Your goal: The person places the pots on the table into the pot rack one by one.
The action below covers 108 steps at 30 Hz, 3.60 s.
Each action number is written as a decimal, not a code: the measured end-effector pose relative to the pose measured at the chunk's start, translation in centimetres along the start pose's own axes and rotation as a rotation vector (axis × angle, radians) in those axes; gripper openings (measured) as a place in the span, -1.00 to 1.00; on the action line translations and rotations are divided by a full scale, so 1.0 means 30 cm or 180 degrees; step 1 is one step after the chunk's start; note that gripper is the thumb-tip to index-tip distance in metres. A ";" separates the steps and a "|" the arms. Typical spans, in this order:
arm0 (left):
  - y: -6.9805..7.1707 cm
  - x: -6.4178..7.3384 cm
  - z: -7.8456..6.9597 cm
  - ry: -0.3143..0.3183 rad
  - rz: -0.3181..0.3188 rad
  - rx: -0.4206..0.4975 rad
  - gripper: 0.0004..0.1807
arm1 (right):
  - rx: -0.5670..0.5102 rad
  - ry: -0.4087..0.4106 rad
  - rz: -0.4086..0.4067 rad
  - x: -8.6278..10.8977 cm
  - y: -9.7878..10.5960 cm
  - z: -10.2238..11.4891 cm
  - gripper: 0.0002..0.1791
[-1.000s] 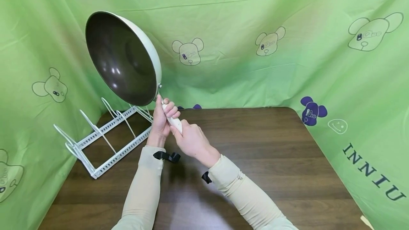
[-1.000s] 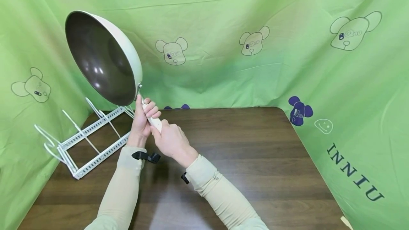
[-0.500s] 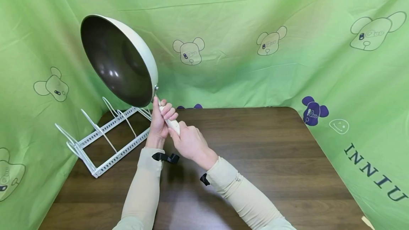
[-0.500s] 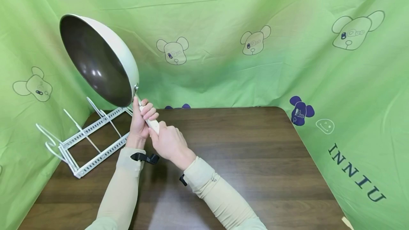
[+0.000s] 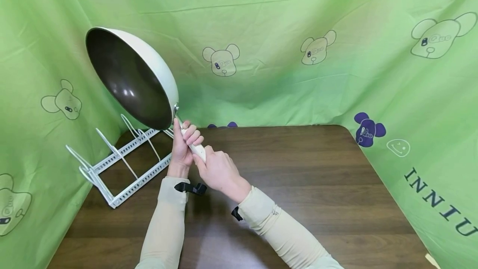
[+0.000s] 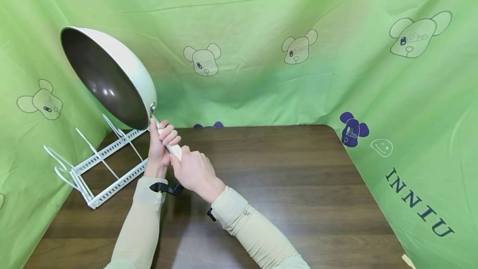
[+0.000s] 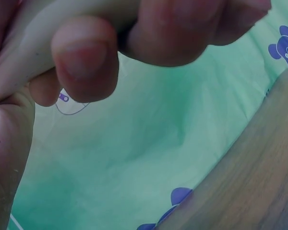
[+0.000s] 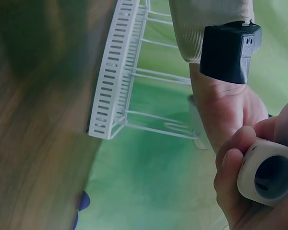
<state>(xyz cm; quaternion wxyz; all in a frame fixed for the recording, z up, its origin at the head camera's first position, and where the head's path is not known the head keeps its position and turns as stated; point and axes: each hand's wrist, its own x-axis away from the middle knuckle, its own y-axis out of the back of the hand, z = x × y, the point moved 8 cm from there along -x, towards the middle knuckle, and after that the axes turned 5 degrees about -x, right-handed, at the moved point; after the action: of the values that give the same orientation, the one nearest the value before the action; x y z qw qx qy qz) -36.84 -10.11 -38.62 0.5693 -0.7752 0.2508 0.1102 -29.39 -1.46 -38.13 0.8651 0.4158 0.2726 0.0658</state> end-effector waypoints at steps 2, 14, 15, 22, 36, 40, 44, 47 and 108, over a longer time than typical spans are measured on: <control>0.000 0.005 -0.004 0.0001 0.0025 0.0038 -0.54 | 0.0005 -0.0016 0.0009 0.000 -0.004 0.002 -0.62; 0.026 0.046 -0.014 -0.0013 0.0038 0.0332 -0.53 | 0.0117 -0.0056 0.0118 0.016 -0.037 0.015 -0.61; 0.027 0.049 -0.014 -0.0017 0.0039 0.0339 -0.53 | 0.0133 -0.0058 0.0117 0.018 -0.039 0.017 -0.61; 0.032 0.060 -0.017 -0.0029 0.0054 0.0397 -0.57 | 0.0153 -0.0055 0.0087 0.025 -0.045 0.025 -0.62; 0.058 0.083 -0.026 -0.0039 0.0076 0.0547 -0.54 | 0.0187 -0.0088 0.0162 0.029 -0.075 0.031 -0.61; 0.069 0.094 -0.031 -0.0057 0.0082 0.0599 -0.56 | 0.0186 -0.0085 0.0178 0.032 -0.084 0.036 -0.61; 0.073 0.095 -0.038 -0.0095 0.0062 0.0644 -0.56 | 0.0262 -0.0030 0.0128 0.029 -0.084 0.043 -0.62; 0.077 0.099 -0.042 -0.0111 0.0041 0.0690 -0.56 | 0.0316 0.0009 0.0112 0.028 -0.088 0.047 -0.63; 0.248 0.233 0.071 0.0092 -0.0321 0.0470 -0.54 | 0.0356 -0.0310 0.0490 0.141 -0.236 -0.063 -0.65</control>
<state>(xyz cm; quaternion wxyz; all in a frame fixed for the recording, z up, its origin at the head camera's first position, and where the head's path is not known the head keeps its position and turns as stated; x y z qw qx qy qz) -34.47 -11.62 -48.67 0.6261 -0.7442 0.2270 0.0514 -27.62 -3.30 -46.19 0.8452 0.4859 0.2007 0.0964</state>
